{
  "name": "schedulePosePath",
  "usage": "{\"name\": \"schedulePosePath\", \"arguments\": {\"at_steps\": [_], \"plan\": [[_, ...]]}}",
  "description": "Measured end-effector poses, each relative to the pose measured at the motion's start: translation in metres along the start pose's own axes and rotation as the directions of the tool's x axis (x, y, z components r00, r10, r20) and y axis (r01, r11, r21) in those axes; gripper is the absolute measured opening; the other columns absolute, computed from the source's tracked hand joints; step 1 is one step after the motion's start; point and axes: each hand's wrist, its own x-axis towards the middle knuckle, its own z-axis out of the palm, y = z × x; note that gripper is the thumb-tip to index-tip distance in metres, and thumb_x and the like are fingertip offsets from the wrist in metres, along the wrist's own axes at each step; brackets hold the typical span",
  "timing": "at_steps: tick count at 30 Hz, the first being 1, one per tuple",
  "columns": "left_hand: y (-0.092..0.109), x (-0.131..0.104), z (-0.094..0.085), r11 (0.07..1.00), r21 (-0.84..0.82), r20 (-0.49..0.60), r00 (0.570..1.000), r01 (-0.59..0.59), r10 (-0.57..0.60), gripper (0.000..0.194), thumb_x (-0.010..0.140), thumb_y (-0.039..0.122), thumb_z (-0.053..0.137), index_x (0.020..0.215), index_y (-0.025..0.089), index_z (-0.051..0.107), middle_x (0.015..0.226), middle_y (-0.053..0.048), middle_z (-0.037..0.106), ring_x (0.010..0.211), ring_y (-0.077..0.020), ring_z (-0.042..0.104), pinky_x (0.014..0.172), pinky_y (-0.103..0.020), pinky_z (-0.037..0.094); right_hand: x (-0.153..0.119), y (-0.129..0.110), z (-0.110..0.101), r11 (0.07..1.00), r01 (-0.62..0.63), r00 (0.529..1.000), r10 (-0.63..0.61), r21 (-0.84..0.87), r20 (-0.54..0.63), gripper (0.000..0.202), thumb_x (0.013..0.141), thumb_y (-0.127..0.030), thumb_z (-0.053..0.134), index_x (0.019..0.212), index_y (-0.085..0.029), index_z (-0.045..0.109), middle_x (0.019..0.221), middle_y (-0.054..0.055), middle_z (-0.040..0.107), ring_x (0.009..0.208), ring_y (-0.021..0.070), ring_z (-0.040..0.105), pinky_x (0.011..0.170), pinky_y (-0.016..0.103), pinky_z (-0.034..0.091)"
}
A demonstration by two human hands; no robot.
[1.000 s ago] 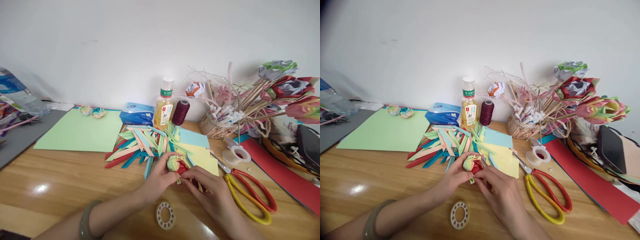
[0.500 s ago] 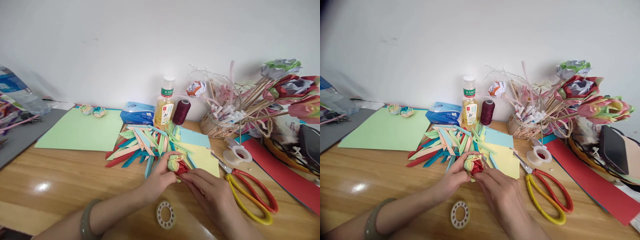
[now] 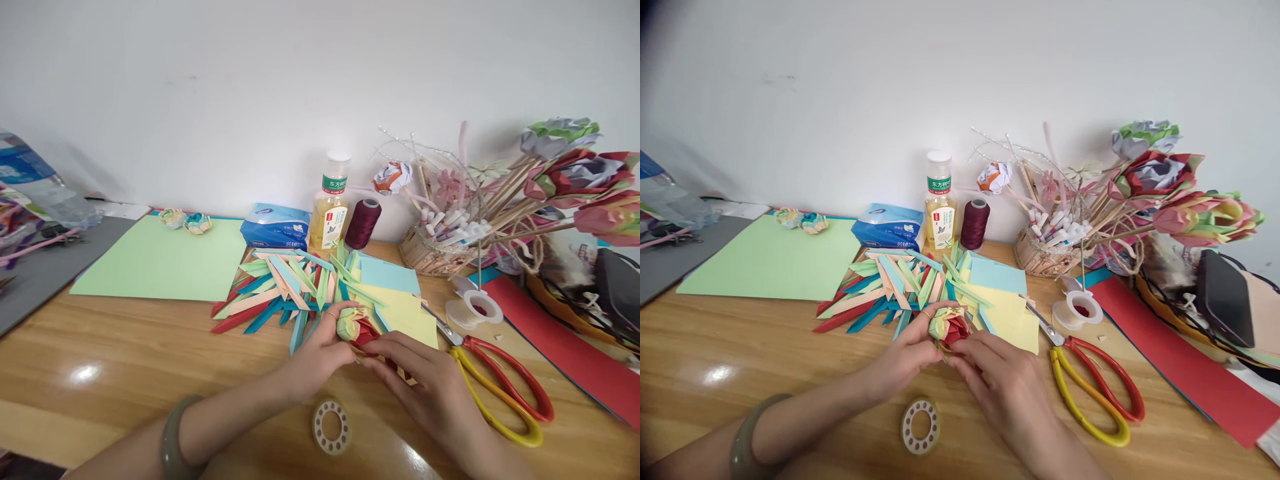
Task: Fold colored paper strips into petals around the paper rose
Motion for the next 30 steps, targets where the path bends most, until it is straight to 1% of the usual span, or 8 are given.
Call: {"name": "schedulePosePath", "arguments": {"at_steps": [3, 7, 10, 14, 16, 23, 26, 30], "plan": [[0.001, 0.001, -0.002, 0.999, -0.034, 0.0, 1.0, -0.007, 0.007, 0.063, 0.06, 0.011, 0.053, 0.121, 0.021, 0.039, 0.11, -0.004, 0.057, 0.106, -0.0213, 0.049, 0.089, -0.033, 0.035, 0.003, -0.002, -0.007, 0.997, -0.036, 0.996, 0.03, 0.063, 0.083, 0.02, 0.089, -0.013, 0.051, 0.1, -0.02, 0.065, 0.091, 0.005, 0.071, 0.078, 0.0135, 0.068, 0.066, 0.02, 0.054], [0.003, 0.001, -0.002, 0.999, -0.037, -0.004, 1.0, 0.026, -0.026, 0.065, 0.059, 0.01, 0.055, 0.121, 0.02, 0.04, 0.1, -0.003, 0.059, 0.098, -0.0188, 0.05, 0.084, -0.031, 0.036, 0.003, -0.001, -0.012, 0.999, -0.024, 0.992, 0.018, 0.046, 0.125, 0.02, 0.091, -0.014, 0.048, 0.102, -0.02, 0.064, 0.091, 0.004, 0.071, 0.079, 0.0138, 0.068, 0.065, 0.02, 0.054], [0.002, 0.001, -0.002, 0.999, -0.011, -0.018, 0.998, 0.053, -0.053, 0.066, 0.058, 0.01, 0.055, 0.121, 0.021, 0.041, 0.099, -0.002, 0.058, 0.094, -0.0178, 0.049, 0.082, -0.031, 0.036, 0.001, 0.001, -0.011, 1.0, 0.027, 0.993, -0.026, -0.005, 0.119, 0.019, 0.091, -0.014, 0.048, 0.101, -0.019, 0.063, 0.088, 0.005, 0.071, 0.074, 0.0138, 0.069, 0.062, 0.021, 0.053], [0.002, 0.001, -0.003, 0.996, 0.033, -0.045, 0.996, 0.079, -0.078, 0.064, 0.058, 0.011, 0.052, 0.121, 0.023, 0.043, 0.105, -0.003, 0.054, 0.098, -0.0192, 0.048, 0.083, -0.033, 0.037, -0.001, 0.002, -0.008, 0.994, 0.08, 0.995, -0.075, -0.079, 0.069, 0.018, 0.091, -0.014, 0.049, 0.101, -0.018, 0.064, 0.088, 0.006, 0.071, 0.07, 0.0145, 0.069, 0.056, 0.021, 0.051], [0.003, 0.001, -0.002, 0.995, 0.016, -0.043, 0.995, 0.096, -0.095, 0.064, 0.058, 0.012, 0.053, 0.121, 0.021, 0.042, 0.106, -0.004, 0.054, 0.098, -0.02, 0.049, 0.084, -0.034, 0.038, 0.0, 0.002, -0.007, 0.998, 0.045, 0.997, -0.042, -0.04, 0.069, 0.018, 0.09, -0.014, 0.05, 0.1, -0.018, 0.065, 0.088, 0.006, 0.072, 0.072, 0.0145, 0.07, 0.059, 0.021, 0.052], [0.008, 0.001, 0.003, 0.992, -0.044, -0.042, 0.992, 0.116, -0.118, 0.066, 0.054, 0.014, 0.056, 0.118, 0.018, 0.042, 0.1, -0.006, 0.058, 0.09, -0.02, 0.053, 0.081, -0.036, 0.041, 0.009, -0.004, -0.016, 0.984, -0.106, 0.98, 0.079, 0.146, 0.18, 0.021, 0.089, -0.015, 0.049, 0.094, -0.022, 0.068, 0.085, 0.003, 0.073, 0.076, 0.0147, 0.07, 0.065, 0.021, 0.055], [0.008, 0.001, 0.003, 0.992, -0.067, -0.038, 0.993, 0.11, -0.113, 0.067, 0.053, 0.013, 0.055, 0.118, 0.018, 0.041, 0.097, -0.005, 0.059, 0.089, -0.0198, 0.054, 0.08, -0.034, 0.041, 0.011, -0.005, -0.017, 0.984, -0.108, 0.983, 0.085, 0.14, 0.162, 0.021, 0.089, -0.015, 0.049, 0.092, -0.022, 0.069, 0.082, 0.003, 0.073, 0.073, 0.0144, 0.07, 0.063, 0.021, 0.055], [0.007, 0.0, 0.002, 0.993, -0.045, -0.051, 0.992, 0.111, -0.113, 0.066, 0.053, 0.012, 0.054, 0.118, 0.019, 0.042, 0.102, -0.005, 0.058, 0.097, -0.0211, 0.052, 0.081, -0.033, 0.04, 0.006, -0.003, -0.009, 1.0, -0.007, 0.998, 0.005, 0.03, 0.059, 0.018, 0.089, -0.016, 0.049, 0.09, -0.02, 0.066, 0.079, 0.003, 0.073, 0.067, 0.0133, 0.069, 0.058, 0.02, 0.054]]}}
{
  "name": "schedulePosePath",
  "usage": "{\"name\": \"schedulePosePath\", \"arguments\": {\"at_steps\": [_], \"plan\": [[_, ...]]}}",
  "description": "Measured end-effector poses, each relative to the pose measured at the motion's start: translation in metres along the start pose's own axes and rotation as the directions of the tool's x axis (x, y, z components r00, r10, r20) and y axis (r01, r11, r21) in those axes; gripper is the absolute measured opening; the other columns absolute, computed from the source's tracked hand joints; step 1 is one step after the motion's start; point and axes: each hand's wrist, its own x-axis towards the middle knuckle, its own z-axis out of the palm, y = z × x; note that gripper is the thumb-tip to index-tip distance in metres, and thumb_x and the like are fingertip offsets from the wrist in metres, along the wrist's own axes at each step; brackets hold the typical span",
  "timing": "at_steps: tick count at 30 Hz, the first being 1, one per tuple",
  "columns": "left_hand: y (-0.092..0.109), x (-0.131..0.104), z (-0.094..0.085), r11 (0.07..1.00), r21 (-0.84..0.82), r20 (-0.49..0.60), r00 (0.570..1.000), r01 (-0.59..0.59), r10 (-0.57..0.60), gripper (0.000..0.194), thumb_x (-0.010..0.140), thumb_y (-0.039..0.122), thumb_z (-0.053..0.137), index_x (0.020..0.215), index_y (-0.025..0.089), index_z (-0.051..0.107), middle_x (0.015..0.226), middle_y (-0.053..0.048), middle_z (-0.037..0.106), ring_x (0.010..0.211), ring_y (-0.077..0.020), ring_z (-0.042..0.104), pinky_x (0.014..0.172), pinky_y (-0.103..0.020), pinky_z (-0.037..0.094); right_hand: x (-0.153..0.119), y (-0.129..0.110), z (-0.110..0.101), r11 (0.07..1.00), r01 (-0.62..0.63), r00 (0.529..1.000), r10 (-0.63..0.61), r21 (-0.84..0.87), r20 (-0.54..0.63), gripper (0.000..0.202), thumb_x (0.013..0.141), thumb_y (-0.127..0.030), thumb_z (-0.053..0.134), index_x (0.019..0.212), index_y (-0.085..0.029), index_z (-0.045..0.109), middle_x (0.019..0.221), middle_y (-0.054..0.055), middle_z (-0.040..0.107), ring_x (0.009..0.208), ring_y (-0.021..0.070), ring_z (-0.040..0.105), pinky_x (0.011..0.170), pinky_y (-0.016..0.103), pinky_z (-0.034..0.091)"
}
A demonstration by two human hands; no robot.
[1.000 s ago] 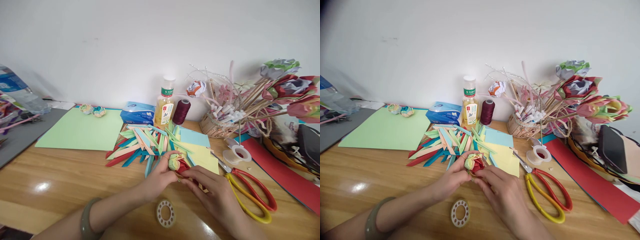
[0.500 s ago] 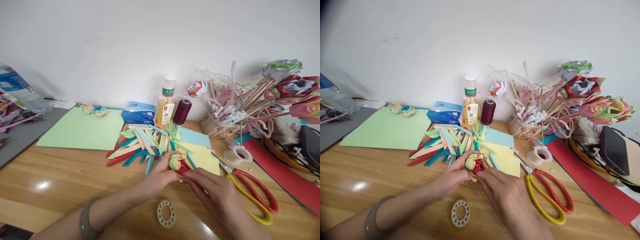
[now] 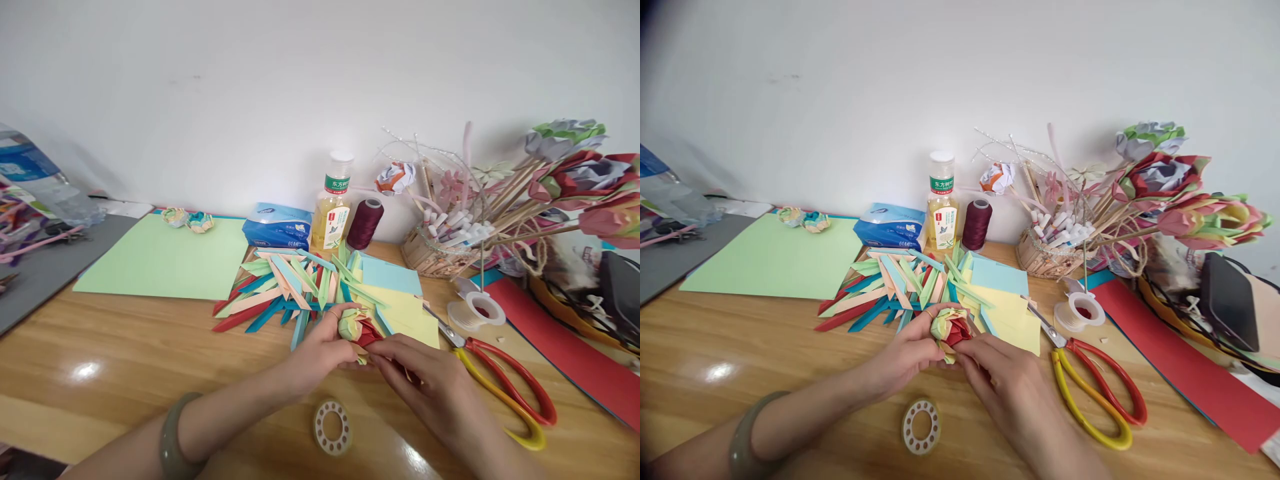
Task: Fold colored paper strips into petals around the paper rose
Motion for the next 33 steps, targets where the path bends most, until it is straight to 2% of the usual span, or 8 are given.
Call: {"name": "schedulePosePath", "arguments": {"at_steps": [4, 7, 14, 19, 23, 28, 33], "plan": [[-0.004, 0.0, -0.001, 1.0, 0.024, 0.002, 1.0, -0.011, 0.011, 0.065, 0.057, 0.012, 0.054, 0.119, 0.022, 0.039, 0.104, -0.003, 0.056, 0.101, -0.0218, 0.051, 0.084, -0.035, 0.039, -0.009, 0.004, 0.01, 0.955, 0.096, 0.983, -0.136, -0.281, -0.126, 0.014, 0.088, -0.012, 0.052, 0.091, -0.017, 0.065, 0.077, 0.005, 0.072, 0.063, 0.0136, 0.068, 0.056, 0.021, 0.052], [-0.006, 0.0, -0.001, 1.0, -0.001, 0.006, 1.0, -0.013, 0.013, 0.064, 0.058, 0.012, 0.055, 0.118, 0.023, 0.038, 0.11, -0.004, 0.052, 0.105, -0.0229, 0.05, 0.085, -0.037, 0.04, -0.012, 0.004, 0.014, 0.903, 0.157, 0.963, -0.229, -0.4, -0.139, 0.011, 0.086, -0.01, 0.054, 0.091, -0.014, 0.064, 0.077, 0.007, 0.072, 0.064, 0.0161, 0.069, 0.057, 0.024, 0.053], [-0.004, 0.0, 0.002, 0.999, -0.039, -0.006, 1.0, 0.028, -0.028, 0.065, 0.057, 0.012, 0.056, 0.118, 0.023, 0.038, 0.118, -0.006, 0.049, 0.103, -0.0219, 0.051, 0.083, -0.034, 0.041, -0.007, 0.003, 0.013, 0.986, 0.089, 0.981, -0.111, -0.143, -0.16, 0.013, 0.088, -0.013, 0.052, 0.09, -0.016, 0.064, 0.077, 0.006, 0.071, 0.067, 0.0134, 0.069, 0.062, 0.021, 0.057], [-0.008, 0.001, -0.003, 0.999, 0.035, -0.024, 1.0, 0.019, -0.018, 0.063, 0.06, 0.013, 0.055, 0.12, 0.024, 0.039, 0.115, -0.004, 0.051, 0.101, -0.021, 0.052, 0.084, -0.033, 0.039, -0.008, 0.004, 0.013, 0.972, 0.111, 0.977, -0.144, -0.206, -0.155, 0.015, 0.09, -0.015, 0.05, 0.088, -0.016, 0.065, 0.077, 0.007, 0.073, 0.066, 0.0151, 0.071, 0.06, 0.022, 0.058], [-0.009, 0.001, -0.003, 0.999, 0.02, -0.025, 0.999, 0.027, -0.026, 0.063, 0.061, 0.012, 0.055, 0.121, 0.025, 0.039, 0.119, -0.005, 0.05, 0.104, -0.0216, 0.052, 0.086, -0.034, 0.04, -0.009, 0.004, 0.013, 0.955, 0.116, 0.976, -0.161, -0.273, -0.148, 0.019, 0.092, -0.017, 0.047, 0.087, -0.016, 0.065, 0.077, 0.007, 0.074, 0.067, 0.0161, 0.071, 0.058, 0.023, 0.057], [-0.009, 0.001, -0.003, 0.998, 0.056, -0.029, 1.0, 0.012, -0.01, 0.064, 0.06, 0.012, 0.056, 0.121, 0.024, 0.039, 0.125, -0.007, 0.045, 0.109, -0.0238, 0.049, 0.089, -0.037, 0.04, -0.009, 0.003, 0.011, 0.962, 0.069, 0.989, -0.101, -0.263, -0.112, 0.02, 0.092, -0.017, 0.048, 0.082, -0.018, 0.065, 0.073, 0.004, 0.071, 0.06, 0.013, 0.067, 0.054, 0.021, 0.051], [-0.006, -0.001, -0.001, 0.99, 0.142, -0.034, 0.999, 0.011, -0.006, 0.064, 0.06, 0.012, 0.054, 0.121, 0.023, 0.038, 0.12, -0.007, 0.046, 0.103, -0.022, 0.049, 0.088, -0.036, 0.04, -0.009, 0.002, 0.01, 0.974, 0.018, 0.996, -0.036, -0.227, -0.076, 0.021, 0.092, -0.02, 0.048, 0.079, -0.02, 0.064, 0.069, 0.001, 0.068, 0.056, 0.0117, 0.063, 0.051, 0.02, 0.045]]}}
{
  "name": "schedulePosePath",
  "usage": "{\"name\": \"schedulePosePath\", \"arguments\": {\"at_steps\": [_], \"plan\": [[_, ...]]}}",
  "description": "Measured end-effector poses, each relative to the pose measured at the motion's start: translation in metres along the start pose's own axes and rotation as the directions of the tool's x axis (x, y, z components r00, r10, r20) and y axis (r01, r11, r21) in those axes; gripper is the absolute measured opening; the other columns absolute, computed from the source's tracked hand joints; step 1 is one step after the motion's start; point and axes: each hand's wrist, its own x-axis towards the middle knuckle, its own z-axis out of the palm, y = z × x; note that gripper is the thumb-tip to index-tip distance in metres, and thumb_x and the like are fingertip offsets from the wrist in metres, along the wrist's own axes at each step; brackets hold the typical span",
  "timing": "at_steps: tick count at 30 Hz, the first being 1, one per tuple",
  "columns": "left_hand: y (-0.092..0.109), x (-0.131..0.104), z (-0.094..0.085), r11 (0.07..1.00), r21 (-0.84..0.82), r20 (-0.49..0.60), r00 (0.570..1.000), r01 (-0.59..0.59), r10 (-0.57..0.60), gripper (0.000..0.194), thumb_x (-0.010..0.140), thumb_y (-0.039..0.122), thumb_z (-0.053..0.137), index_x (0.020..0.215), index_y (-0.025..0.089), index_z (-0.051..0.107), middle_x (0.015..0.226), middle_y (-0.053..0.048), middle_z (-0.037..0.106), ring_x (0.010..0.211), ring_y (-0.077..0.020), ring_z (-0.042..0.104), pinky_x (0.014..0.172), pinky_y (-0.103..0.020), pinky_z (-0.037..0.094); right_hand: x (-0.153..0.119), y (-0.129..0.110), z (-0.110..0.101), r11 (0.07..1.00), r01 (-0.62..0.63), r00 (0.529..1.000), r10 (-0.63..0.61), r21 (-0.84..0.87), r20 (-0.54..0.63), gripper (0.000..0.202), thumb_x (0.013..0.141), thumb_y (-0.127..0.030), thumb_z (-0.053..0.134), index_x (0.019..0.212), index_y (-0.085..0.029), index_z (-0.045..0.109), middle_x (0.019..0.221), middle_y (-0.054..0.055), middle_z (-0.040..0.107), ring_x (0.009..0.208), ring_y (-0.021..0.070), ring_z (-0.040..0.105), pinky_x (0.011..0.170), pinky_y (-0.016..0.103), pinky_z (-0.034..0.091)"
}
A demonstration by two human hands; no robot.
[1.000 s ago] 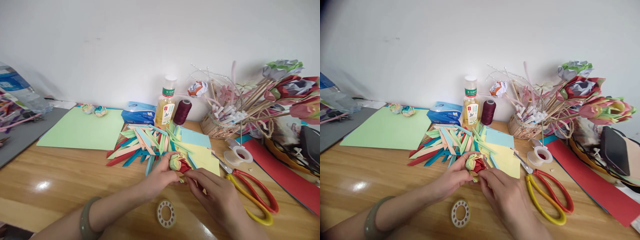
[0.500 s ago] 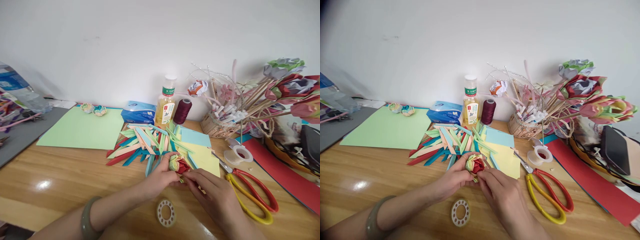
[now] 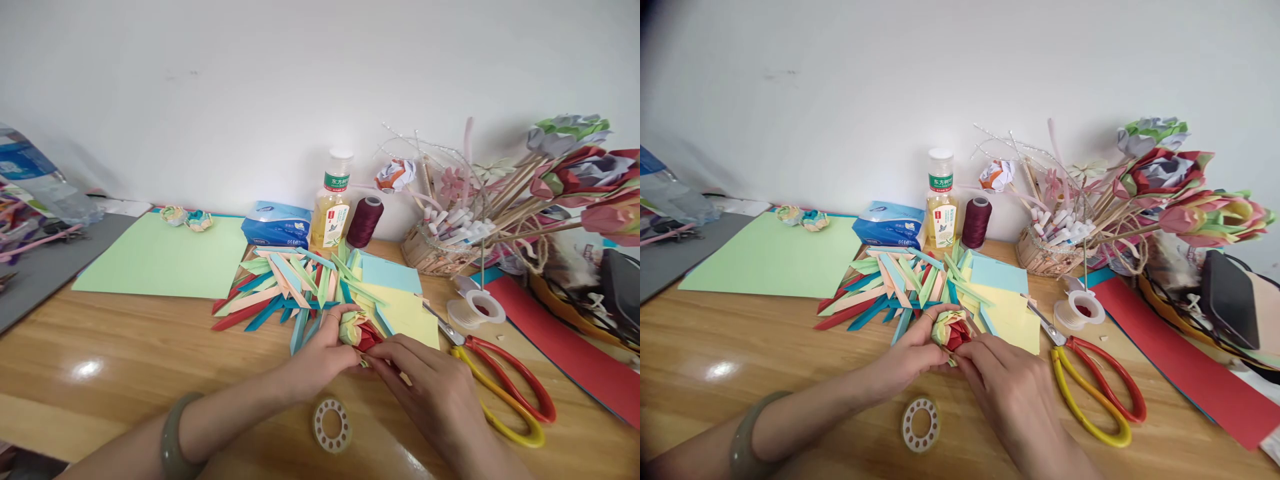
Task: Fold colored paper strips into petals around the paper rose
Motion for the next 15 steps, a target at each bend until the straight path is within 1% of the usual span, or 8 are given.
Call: {"name": "schedulePosePath", "arguments": {"at_steps": [3, 6, 9, 11, 13, 15], "plan": [[0.0032, -0.0015, 0.0017, 1.0, -0.01, 0.014, 1.0, 0.014, -0.013, 0.066, 0.059, 0.012, 0.054, 0.122, 0.023, 0.036, 0.111, -0.006, 0.05, 0.1, -0.0214, 0.049, 0.086, -0.036, 0.04, -0.0003, 0.0004, 0.001, 0.999, -0.038, 0.999, 0.038, 0.006, 0.021, 0.025, 0.094, -0.025, 0.046, 0.076, -0.02, 0.063, 0.067, 0.001, 0.066, 0.054, 0.0111, 0.061, 0.05, 0.02, 0.044], [0.0039, -0.0013, 0.0017, 0.999, -0.04, 0.028, 0.999, 0.025, -0.024, 0.068, 0.058, 0.012, 0.054, 0.122, 0.023, 0.035, 0.102, -0.004, 0.052, 0.097, -0.0212, 0.051, 0.083, -0.035, 0.04, 0.001, 0.0019, 0.0005, 0.999, -0.035, 0.999, 0.034, 0.032, 0.028, 0.024, 0.093, -0.027, 0.048, 0.075, -0.02, 0.063, 0.066, 0.0, 0.065, 0.053, 0.0111, 0.061, 0.048, 0.019, 0.044], [0.0031, 0.0001, 0.0, 0.999, -0.046, 0.024, 1.0, 0.01, -0.009, 0.066, 0.059, 0.012, 0.054, 0.121, 0.023, 0.036, 0.099, -0.003, 0.054, 0.094, -0.0204, 0.051, 0.082, -0.034, 0.038, 0.0031, 0.0036, -0.0023, 0.993, -0.029, 0.998, 0.022, 0.115, 0.054, 0.013, 0.09, -0.021, 0.052, 0.087, -0.021, 0.065, 0.078, 0.003, 0.069, 0.065, 0.0131, 0.066, 0.057, 0.021, 0.05], [0.0025, 0.0009, -0.0012, 0.999, -0.045, 0.021, 1.0, -0.011, 0.012, 0.064, 0.06, 0.012, 0.053, 0.12, 0.023, 0.037, 0.1, -0.003, 0.055, 0.095, -0.02, 0.051, 0.083, -0.033, 0.037, 0.0041, 0.0039, -0.0045, 0.983, -0.042, 0.996, 0.028, 0.179, 0.079, 0.015, 0.089, -0.016, 0.052, 0.095, -0.021, 0.065, 0.086, 0.004, 0.07, 0.074, 0.0147, 0.068, 0.062, 0.022, 0.052], [0.0019, 0.0015, -0.0021, 0.999, -0.048, 0.023, 1.0, -0.017, 0.018, 0.063, 0.06, 0.012, 0.053, 0.12, 0.022, 0.037, 0.098, -0.002, 0.055, 0.096, -0.0198, 0.05, 0.083, -0.032, 0.036, 0.005, 0.0032, -0.0065, 0.973, -0.067, 0.994, 0.045, 0.221, 0.103, 0.018, 0.088, -0.014, 0.052, 0.096, -0.021, 0.066, 0.088, 0.005, 0.071, 0.075, 0.015, 0.068, 0.062, 0.022, 0.053], [0.0014, 0.0017, -0.0023, 0.999, -0.046, 0.021, 1.0, -0.018, 0.019, 0.063, 0.06, 0.012, 0.054, 0.12, 0.022, 0.036, 0.095, -0.001, 0.054, 0.094, -0.0195, 0.05, 0.081, -0.032, 0.036, 0.006, 0.002, -0.0081, 0.966, -0.093, 0.99, 0.065, 0.239, 0.124, 0.019, 0.087, -0.013, 0.051, 0.095, -0.02, 0.066, 0.085, 0.004, 0.071, 0.071, 0.0143, 0.068, 0.058, 0.021, 0.053]]}}
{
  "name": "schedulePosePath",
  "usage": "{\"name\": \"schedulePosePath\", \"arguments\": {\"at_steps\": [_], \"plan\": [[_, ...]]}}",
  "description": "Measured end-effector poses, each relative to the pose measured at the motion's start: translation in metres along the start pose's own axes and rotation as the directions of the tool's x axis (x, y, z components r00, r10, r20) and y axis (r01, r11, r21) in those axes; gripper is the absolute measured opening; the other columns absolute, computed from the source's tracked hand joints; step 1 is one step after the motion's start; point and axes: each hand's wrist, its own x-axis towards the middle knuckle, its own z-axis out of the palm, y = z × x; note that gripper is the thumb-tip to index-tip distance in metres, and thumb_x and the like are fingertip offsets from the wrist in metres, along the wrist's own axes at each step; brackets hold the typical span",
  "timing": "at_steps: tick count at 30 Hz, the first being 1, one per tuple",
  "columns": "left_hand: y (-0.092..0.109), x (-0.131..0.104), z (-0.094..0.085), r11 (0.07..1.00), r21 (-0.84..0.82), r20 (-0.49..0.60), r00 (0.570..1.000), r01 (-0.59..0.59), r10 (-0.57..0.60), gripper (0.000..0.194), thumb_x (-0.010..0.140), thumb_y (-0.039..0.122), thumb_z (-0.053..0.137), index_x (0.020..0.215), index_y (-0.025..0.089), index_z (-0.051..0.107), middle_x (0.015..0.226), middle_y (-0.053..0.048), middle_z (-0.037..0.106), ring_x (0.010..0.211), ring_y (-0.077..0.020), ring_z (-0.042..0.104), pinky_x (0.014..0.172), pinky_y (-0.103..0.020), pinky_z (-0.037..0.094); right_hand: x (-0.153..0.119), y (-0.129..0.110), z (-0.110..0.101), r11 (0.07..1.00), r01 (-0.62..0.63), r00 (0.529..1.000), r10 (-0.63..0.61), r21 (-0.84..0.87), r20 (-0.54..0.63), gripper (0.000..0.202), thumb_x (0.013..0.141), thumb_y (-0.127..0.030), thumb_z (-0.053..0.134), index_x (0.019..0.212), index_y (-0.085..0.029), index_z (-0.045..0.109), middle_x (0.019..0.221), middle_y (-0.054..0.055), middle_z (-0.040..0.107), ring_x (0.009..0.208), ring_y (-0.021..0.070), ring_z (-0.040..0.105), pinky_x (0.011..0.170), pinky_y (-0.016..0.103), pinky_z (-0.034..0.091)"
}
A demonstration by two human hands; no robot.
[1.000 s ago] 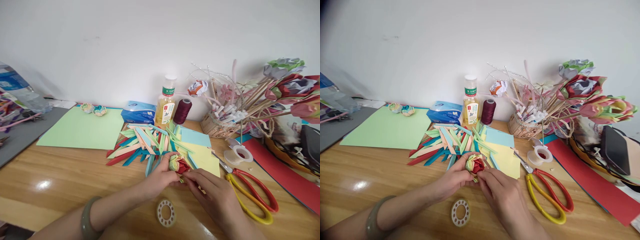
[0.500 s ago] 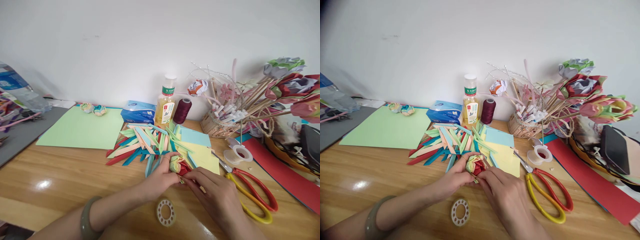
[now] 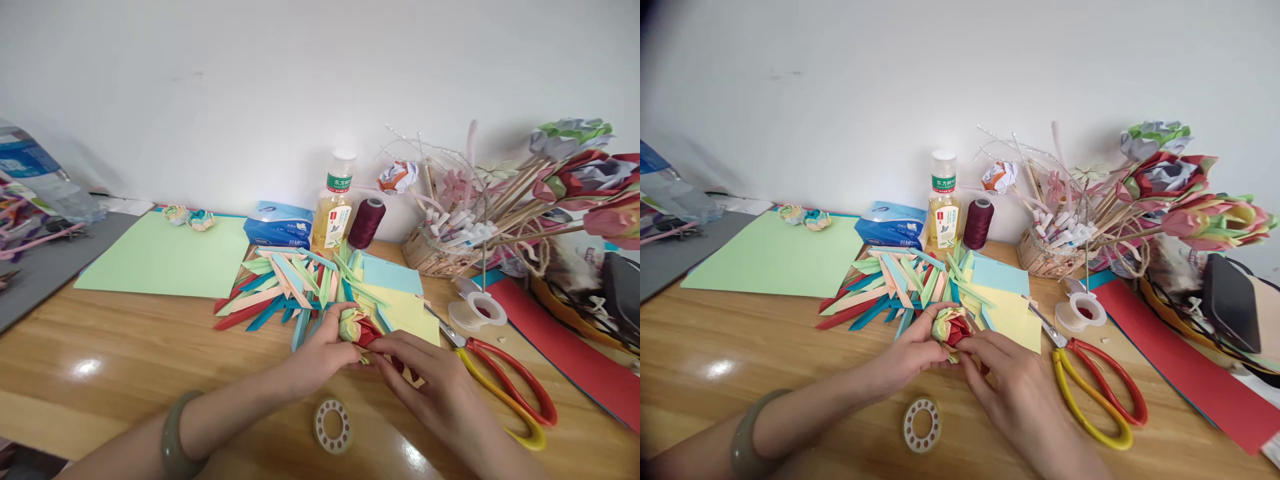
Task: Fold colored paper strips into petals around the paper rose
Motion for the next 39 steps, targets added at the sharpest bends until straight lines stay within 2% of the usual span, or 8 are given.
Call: {"name": "schedulePosePath", "arguments": {"at_steps": [3, 8, 15, 20, 23, 30, 34, 39], "plan": [[0.0, 0.0, 0.001, 1.0, -0.003, -0.004, 1.0, 0.003, -0.003, 0.063, 0.059, 0.012, 0.054, 0.12, 0.022, 0.037, 0.091, -0.001, 0.054, 0.091, -0.0188, 0.051, 0.079, -0.031, 0.036, 0.002, -0.002, -0.002, 1.0, -0.023, 1.0, 0.022, 0.019, 0.018, 0.019, 0.087, -0.013, 0.05, 0.094, -0.02, 0.066, 0.083, 0.004, 0.071, 0.067, 0.0134, 0.067, 0.055, 0.02, 0.052], [0.003, -0.001, 0.003, 0.998, -0.054, 0.006, 0.999, 0.041, -0.041, 0.067, 0.058, 0.011, 0.056, 0.121, 0.021, 0.034, 0.096, -0.003, 0.055, 0.092, -0.02, 0.053, 0.082, -0.034, 0.04, 0.005, -0.001, -0.004, 1.0, 0.023, 0.998, -0.024, 0.016, 0.051, 0.02, 0.091, -0.016, 0.047, 0.087, -0.021, 0.066, 0.079, 0.003, 0.071, 0.068, 0.0137, 0.068, 0.059, 0.021, 0.053], [-0.001, 0.0, 0.0, 0.999, 0.035, 0.015, 1.0, 0.009, -0.009, 0.066, 0.06, 0.013, 0.054, 0.123, 0.022, 0.035, 0.104, -0.005, 0.054, 0.1, -0.0225, 0.052, 0.087, -0.037, 0.039, -0.002, 0.005, -0.001, 0.992, 0.076, 0.996, -0.071, -0.097, 0.045, 0.019, 0.092, -0.018, 0.047, 0.087, -0.02, 0.065, 0.08, 0.003, 0.07, 0.067, 0.014, 0.067, 0.057, 0.021, 0.05], [-0.004, 0.001, -0.003, 0.997, 0.077, 0.01, 1.0, -0.015, 0.014, 0.065, 0.061, 0.013, 0.054, 0.123, 0.023, 0.038, 0.125, -0.008, 0.046, 0.106, -0.024, 0.05, 0.089, -0.037, 0.039, -0.005, 0.008, 0.002, 0.992, 0.069, 0.996, -0.064, -0.107, 0.055, 0.014, 0.091, -0.018, 0.051, 0.086, -0.021, 0.064, 0.078, 0.001, 0.068, 0.064, 0.0125, 0.065, 0.056, 0.021, 0.046], [-0.005, 0.001, -0.004, 0.994, 0.106, -0.001, 1.0, -0.021, 0.021, 0.064, 0.061, 0.012, 0.054, 0.123, 0.023, 0.04, 0.13, -0.008, 0.042, 0.11, -0.0251, 0.049, 0.092, -0.037, 0.038, -0.006, 0.008, 0.005, 0.987, 0.081, 0.996, -0.077, -0.139, 0.034, 0.013, 0.091, -0.019, 0.052, 0.084, -0.021, 0.063, 0.074, 0.0, 0.067, 0.06, 0.0115, 0.062, 0.054, 0.021, 0.044], [-0.005, 0.0, -0.003, 0.997, 0.082, 0.007, 1.0, -0.015, 0.014, 0.065, 0.062, 0.011, 0.053, 0.124, 0.023, 0.036, 0.119, -0.008, 0.049, 0.108, -0.0243, 0.049, 0.09, -0.038, 0.038, -0.004, 0.006, 0.01, 0.939, 0.147, 0.984, -0.172, -0.311, -0.054, 0.019, 0.093, -0.021, 0.049, 0.079, -0.018, 0.062, 0.071, 0.001, 0.067, 0.055, 0.0112, 0.061, 0.05, 0.022, 0.04], [-0.004, 0.001, -0.002, 0.999, 0.054, 0.013, 1.0, -0.007, 0.006, 0.063, 0.063, 0.013, 0.051, 0.123, 0.024, 0.035, 0.113, -0.006, 0.05, 0.101, -0.0215, 0.05, 0.088, -0.037, 0.039, -0.003, 0.005, 0.008, 0.938, 0.185, 0.981, -0.196, -0.295, -0.009, 0.018, 0.093, -0.018, 0.046, 0.09, -0.019, 0.065, 0.079, 0.002, 0.069, 0.062, 0.0117, 0.063, 0.052, 0.021, 0.042], [-0.005, 0.001, -0.003, 1.0, -0.007, 0.015, 1.0, 0.007, -0.007, 0.063, 0.06, 0.011, 0.052, 0.119, 0.023, 0.036, 0.109, -0.005, 0.049, 0.097, -0.0191, 0.049, 0.085, -0.035, 0.04, -0.003, 0.005, 0.008, 0.954, 0.15, 0.987, -0.161, -0.26, -0.019, 0.021, 0.094, -0.02, 0.046, 0.084, -0.019, 0.064, 0.077, 0.001, 0.068, 0.06, 0.0109, 0.062, 0.052, 0.021, 0.042]]}}
